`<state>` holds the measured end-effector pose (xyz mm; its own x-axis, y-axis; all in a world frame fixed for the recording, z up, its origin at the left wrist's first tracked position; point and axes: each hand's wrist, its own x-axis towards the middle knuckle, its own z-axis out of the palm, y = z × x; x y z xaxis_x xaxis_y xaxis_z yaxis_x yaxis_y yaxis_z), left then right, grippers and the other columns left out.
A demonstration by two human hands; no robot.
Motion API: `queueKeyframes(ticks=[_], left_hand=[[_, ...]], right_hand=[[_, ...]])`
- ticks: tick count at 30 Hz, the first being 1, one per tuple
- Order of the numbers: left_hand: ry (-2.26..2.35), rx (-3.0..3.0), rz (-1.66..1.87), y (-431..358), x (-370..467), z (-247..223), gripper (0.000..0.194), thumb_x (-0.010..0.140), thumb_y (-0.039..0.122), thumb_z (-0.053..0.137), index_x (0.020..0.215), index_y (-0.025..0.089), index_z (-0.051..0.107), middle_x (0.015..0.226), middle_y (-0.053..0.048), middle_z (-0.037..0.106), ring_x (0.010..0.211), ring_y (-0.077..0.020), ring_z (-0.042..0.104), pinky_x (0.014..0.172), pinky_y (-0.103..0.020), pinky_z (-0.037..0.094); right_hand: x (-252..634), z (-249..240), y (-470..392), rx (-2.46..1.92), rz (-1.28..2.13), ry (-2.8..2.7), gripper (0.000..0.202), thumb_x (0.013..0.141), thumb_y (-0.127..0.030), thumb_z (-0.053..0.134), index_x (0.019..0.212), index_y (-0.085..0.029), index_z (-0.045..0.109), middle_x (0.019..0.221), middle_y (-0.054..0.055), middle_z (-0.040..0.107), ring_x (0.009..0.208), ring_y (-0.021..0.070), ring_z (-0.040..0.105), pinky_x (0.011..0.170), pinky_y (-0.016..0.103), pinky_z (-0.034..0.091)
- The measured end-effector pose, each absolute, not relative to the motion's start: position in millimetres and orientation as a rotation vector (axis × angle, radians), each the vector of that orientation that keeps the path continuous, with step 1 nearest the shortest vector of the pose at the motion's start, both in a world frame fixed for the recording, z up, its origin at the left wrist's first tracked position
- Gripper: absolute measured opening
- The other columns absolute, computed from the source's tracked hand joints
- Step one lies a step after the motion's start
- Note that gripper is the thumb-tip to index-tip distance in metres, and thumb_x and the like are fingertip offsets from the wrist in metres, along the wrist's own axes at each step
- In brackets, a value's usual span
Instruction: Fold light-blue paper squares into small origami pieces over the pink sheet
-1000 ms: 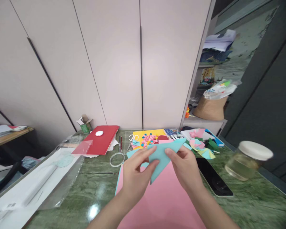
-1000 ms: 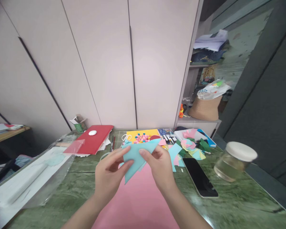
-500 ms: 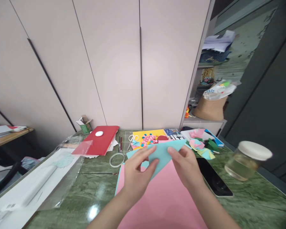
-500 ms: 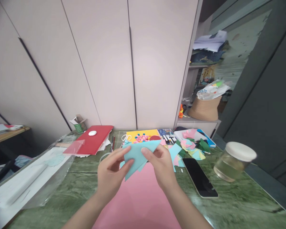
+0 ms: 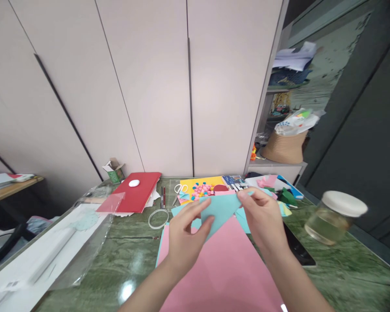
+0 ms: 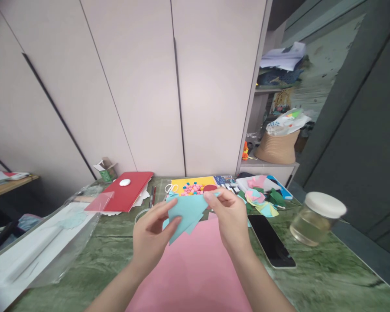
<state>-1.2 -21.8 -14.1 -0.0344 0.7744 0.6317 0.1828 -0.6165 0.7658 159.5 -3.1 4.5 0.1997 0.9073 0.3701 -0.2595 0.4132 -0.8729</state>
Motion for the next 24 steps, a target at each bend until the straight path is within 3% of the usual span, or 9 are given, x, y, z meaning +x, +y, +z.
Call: queueKeyframes(ticks=[4,11,18,24], left_hand=[[1.017,1.763,1.698,-20.6,-1.0,-15.6,0.034,0.073,0.016,0.063,0.104,0.029,0.065,0.095,-0.004,0.067,0.083,-0.0150,0.058,0.067,-0.023,0.049],[1.006,1.629,1.718,-17.9,-2.7,-14.2,0.037,0.072,0.017,0.064,0.107,0.026,0.064,0.103,-0.006,0.065,0.090,-0.0180,0.058,0.070,-0.026,0.050],[0.937,1.609,1.667,-17.5,-2.4,-10.9,0.040,0.073,0.016,0.062,0.112,0.025,0.060,0.109,-0.008,0.061,0.095,-0.0193,0.057,0.073,-0.028,0.050],[0.894,1.670,1.619,-18.7,-1.8,-8.9,0.049,0.073,0.013,0.061,0.120,0.028,0.053,0.115,-0.008,0.054,0.093,-0.0175,0.056,0.072,-0.027,0.051]], right_hand=[[157.3,2.6,-2.0,-0.735,0.995,-1.080,0.013,0.075,-0.031,0.064,0.067,-0.020,0.062,0.061,-0.002,0.057,0.058,0.0111,0.051,0.057,0.022,0.042],[146.6,3.9,-2.6,-0.773,1.219,-1.438,0.019,0.074,-0.032,0.064,0.086,-0.018,0.067,0.087,0.006,0.068,0.082,0.0208,0.060,0.074,0.032,0.046],[143.9,0.4,-2.3,-0.867,1.144,-1.381,0.017,0.071,-0.033,0.066,0.069,-0.016,0.065,0.065,0.002,0.063,0.065,0.0166,0.057,0.065,0.031,0.047],[146.1,1.4,-2.4,-0.812,1.159,-1.346,0.015,0.071,-0.031,0.067,0.067,-0.017,0.064,0.066,0.002,0.062,0.064,0.0157,0.056,0.063,0.028,0.045]])
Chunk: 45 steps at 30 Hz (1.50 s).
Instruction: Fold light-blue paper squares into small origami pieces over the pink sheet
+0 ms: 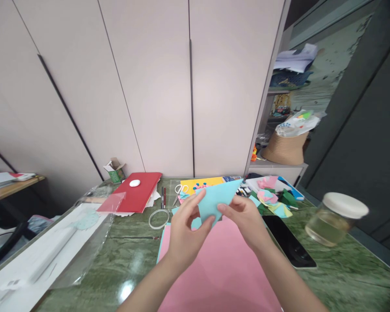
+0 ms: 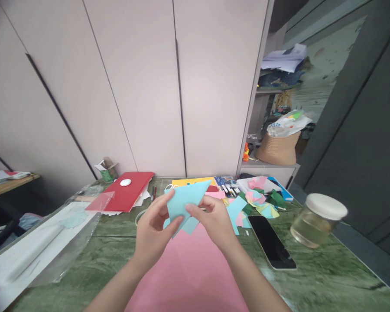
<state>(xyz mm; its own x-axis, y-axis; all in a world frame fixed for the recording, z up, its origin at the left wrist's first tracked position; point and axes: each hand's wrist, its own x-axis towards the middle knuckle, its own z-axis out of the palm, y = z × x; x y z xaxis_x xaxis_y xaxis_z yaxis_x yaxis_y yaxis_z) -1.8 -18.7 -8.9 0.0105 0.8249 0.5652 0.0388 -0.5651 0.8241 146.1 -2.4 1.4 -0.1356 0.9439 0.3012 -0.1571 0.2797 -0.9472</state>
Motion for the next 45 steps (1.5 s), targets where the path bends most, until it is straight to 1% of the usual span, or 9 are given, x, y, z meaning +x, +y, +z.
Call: queueKeyframes(ticks=[7,11,17,22,25,28,31,40,45], left_hand=[[0.865,1.667,1.596,-18.4,-2.4,-11.7,0.053,0.074,0.013,0.061,0.122,0.032,0.049,0.118,-0.007,0.050,0.093,-0.0174,0.056,0.073,-0.028,0.051],[0.849,1.709,1.597,-18.1,-1.8,-12.5,0.054,0.075,0.012,0.060,0.123,0.032,0.047,0.118,-0.007,0.049,0.094,-0.0176,0.056,0.073,-0.028,0.051],[0.867,1.760,1.588,-18.9,-2.1,-14.7,0.053,0.075,0.016,0.061,0.124,0.028,0.047,0.124,-0.011,0.047,0.081,-0.0159,0.059,0.068,-0.029,0.052],[0.877,1.815,1.623,-20.0,-3.3,-17.6,0.052,0.074,0.016,0.061,0.123,0.028,0.048,0.122,-0.011,0.050,0.094,-0.0204,0.056,0.069,-0.029,0.051],[0.889,1.798,1.621,-19.6,-3.1,-18.7,0.052,0.073,0.017,0.062,0.123,0.026,0.049,0.123,-0.012,0.049,0.088,-0.0185,0.057,0.068,-0.029,0.051],[0.903,1.784,1.612,-18.8,-3.0,-19.4,0.054,0.072,0.016,0.063,0.123,0.027,0.048,0.126,-0.012,0.048,0.081,-0.0158,0.059,0.069,-0.029,0.051],[0.909,1.798,1.604,-17.7,-3.0,-20.0,0.054,0.072,0.017,0.063,0.123,0.027,0.048,0.126,-0.012,0.048,0.079,-0.0149,0.059,0.069,-0.029,0.051],[0.939,1.786,1.656,-8.9,0.6,-21.1,0.053,0.069,0.023,0.067,0.120,0.024,0.053,0.112,-0.011,0.058,0.076,-0.0153,0.059,0.066,-0.028,0.052],[0.937,1.777,1.631,-6.1,1.1,-24.8,0.053,0.071,0.021,0.065,0.122,0.025,0.051,0.110,-0.010,0.058,0.075,-0.0144,0.058,0.068,-0.028,0.051]], right_hand=[[147.5,0.0,-1.5,-0.806,1.096,-1.319,0.024,0.072,-0.029,0.066,0.054,-0.018,0.055,0.060,-0.001,0.059,0.061,0.0138,0.053,0.062,0.027,0.043],[147.5,-0.7,-0.8,-0.793,1.107,-1.294,0.023,0.071,-0.030,0.066,0.055,-0.018,0.056,0.061,0.000,0.059,0.061,0.0144,0.053,0.061,0.028,0.042],[146.5,1.7,-3.0,-0.795,1.026,-1.223,0.028,0.067,-0.032,0.069,0.049,-0.018,0.053,0.055,-0.001,0.055,0.057,0.0136,0.050,0.057,0.026,0.041],[144.1,6.1,-7.0,-0.723,1.089,-1.175,0.020,0.067,-0.032,0.069,0.055,-0.018,0.059,0.062,0.000,0.060,0.062,0.0151,0.053,0.061,0.028,0.043],[144.0,7.4,-8.3,-0.708,1.083,-1.142,0.020,0.066,-0.031,0.070,0.054,-0.018,0.059,0.061,0.000,0.059,0.060,0.0145,0.053,0.060,0.027,0.043],[145.0,7.4,-8.3,-0.712,1.083,-1.125,0.017,0.066,-0.033,0.069,0.060,-0.019,0.063,0.061,0.001,0.060,0.062,0.0161,0.054,0.060,0.028,0.044],[146.5,5.6,-6.5,-0.722,1.089,-1.112,0.020,0.067,-0.034,0.069,0.058,-0.018,0.061,0.057,0.000,0.057,0.058,0.0147,0.051,0.056,0.027,0.041],[150.2,-4.0,5.5,-0.736,1.064,-1.047,0.025,0.068,-0.033,0.068,0.054,-0.018,0.054,0.055,-0.003,0.052,0.056,0.0121,0.047,0.058,0.025,0.039],[151.1,-3.0,8.7,-0.729,1.068,-1.014,0.025,0.069,-0.033,0.068,0.055,-0.018,0.054,0.058,-0.002,0.053,0.059,0.0129,0.049,0.060,0.025,0.040]])
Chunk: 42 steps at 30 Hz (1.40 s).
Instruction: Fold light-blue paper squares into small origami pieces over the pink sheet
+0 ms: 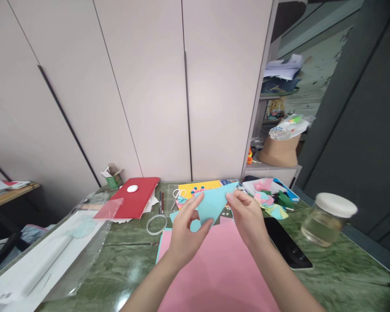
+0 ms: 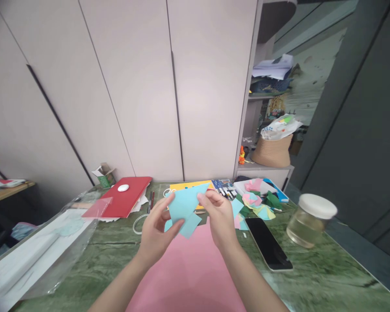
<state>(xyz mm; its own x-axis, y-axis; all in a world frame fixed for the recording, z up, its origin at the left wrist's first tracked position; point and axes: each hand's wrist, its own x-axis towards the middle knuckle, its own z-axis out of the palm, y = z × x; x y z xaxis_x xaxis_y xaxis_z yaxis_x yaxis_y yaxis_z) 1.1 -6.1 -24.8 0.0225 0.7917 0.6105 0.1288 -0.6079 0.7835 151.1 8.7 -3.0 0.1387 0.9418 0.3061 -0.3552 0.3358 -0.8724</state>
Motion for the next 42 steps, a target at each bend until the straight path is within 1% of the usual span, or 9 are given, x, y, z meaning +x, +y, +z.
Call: queueKeyframes(ticks=[6,18,21,25,27,29,31,36,42], left_hand=[[0.920,1.816,1.591,-4.6,-0.2,-28.4,0.055,0.073,0.017,0.062,0.125,0.026,0.048,0.122,-0.012,0.051,0.073,-0.0124,0.058,0.071,-0.029,0.050],[0.938,1.855,1.617,-11.5,1.2,-22.7,0.055,0.071,0.018,0.064,0.123,0.027,0.050,0.111,-0.009,0.059,0.073,-0.0126,0.058,0.077,-0.032,0.050],[0.929,1.881,1.609,-13.0,0.1,-23.5,0.054,0.072,0.018,0.063,0.123,0.026,0.049,0.114,-0.010,0.057,0.075,-0.0133,0.058,0.077,-0.033,0.050],[0.907,1.880,1.567,-13.9,0.2,-24.8,0.057,0.073,0.014,0.061,0.126,0.028,0.046,0.120,-0.011,0.051,0.081,-0.0150,0.057,0.073,-0.031,0.050],[0.888,1.859,1.545,-14.0,0.6,-25.0,0.058,0.074,0.013,0.060,0.126,0.031,0.044,0.122,-0.010,0.048,0.083,-0.0153,0.056,0.072,-0.030,0.050],[0.869,1.833,1.530,-13.9,1.0,-25.1,0.058,0.074,0.012,0.060,0.125,0.034,0.044,0.124,-0.008,0.046,0.083,-0.0149,0.056,0.071,-0.030,0.050],[0.862,1.817,1.521,-13.7,1.3,-25.2,0.058,0.074,0.013,0.060,0.125,0.035,0.044,0.125,-0.007,0.045,0.082,-0.0142,0.056,0.072,-0.031,0.050],[0.859,1.823,1.507,-13.3,1.2,-25.5,0.059,0.074,0.012,0.060,0.125,0.036,0.043,0.122,-0.006,0.046,0.077,-0.0128,0.056,0.071,-0.031,0.051],[0.857,1.820,1.464,-14.3,1.1,-24.6,0.060,0.074,0.011,0.060,0.125,0.037,0.043,0.123,-0.006,0.045,0.076,-0.0117,0.056,0.072,-0.031,0.050]], right_hand=[[153.0,0.6,6.6,-0.689,1.095,-0.972,0.018,0.071,-0.031,0.066,0.061,-0.019,0.060,0.062,-0.001,0.057,0.064,0.0141,0.054,0.065,0.027,0.042],[162.1,3.5,9.9,-0.623,1.065,-0.858,0.011,0.073,-0.028,0.066,0.067,-0.018,0.063,0.063,-0.001,0.058,0.063,0.0110,0.052,0.066,0.024,0.042],[170.3,6.0,12.9,-0.630,1.016,-0.827,0.011,0.072,-0.031,0.066,0.070,-0.020,0.065,0.064,-0.001,0.059,0.065,0.0115,0.054,0.068,0.024,0.042],[176.6,7.3,12.8,-0.646,1.011,-0.904,0.022,0.074,-0.041,0.061,0.083,-0.022,0.068,0.078,0.002,0.065,0.075,0.0161,0.058,0.074,0.029,0.043],[175.8,7.0,9.6,-0.677,1.028,-1.031,0.018,0.072,-0.037,0.065,0.079,-0.021,0.067,0.075,0.002,0.064,0.070,0.0163,0.056,0.069,0.029,0.043],[173.5,6.0,6.0,-0.717,1.034,-1.104,0.013,0.069,-0.030,0.069,0.065,-0.019,0.063,0.063,-0.001,0.060,0.061,0.0140,0.053,0.063,0.027,0.041],[171.2,4.9,3.7,-0.740,1.022,-1.102,0.022,0.069,-0.027,0.070,0.054,-0.018,0.056,0.054,-0.003,0.053,0.056,0.0118,0.048,0.059,0.025,0.039],[169.6,4.7,5.7,-0.718,1.011,-1.024,0.022,0.072,-0.028,0.067,0.057,-0.017,0.055,0.057,-0.002,0.053,0.058,0.0109,0.047,0.059,0.025,0.036],[172.4,5.3,10.7,-0.634,1.045,-0.933,0.027,0.075,-0.028,0.064,0.056,-0.017,0.048,0.055,-0.004,0.045,0.054,0.0092,0.040,0.056,0.024,0.033]])
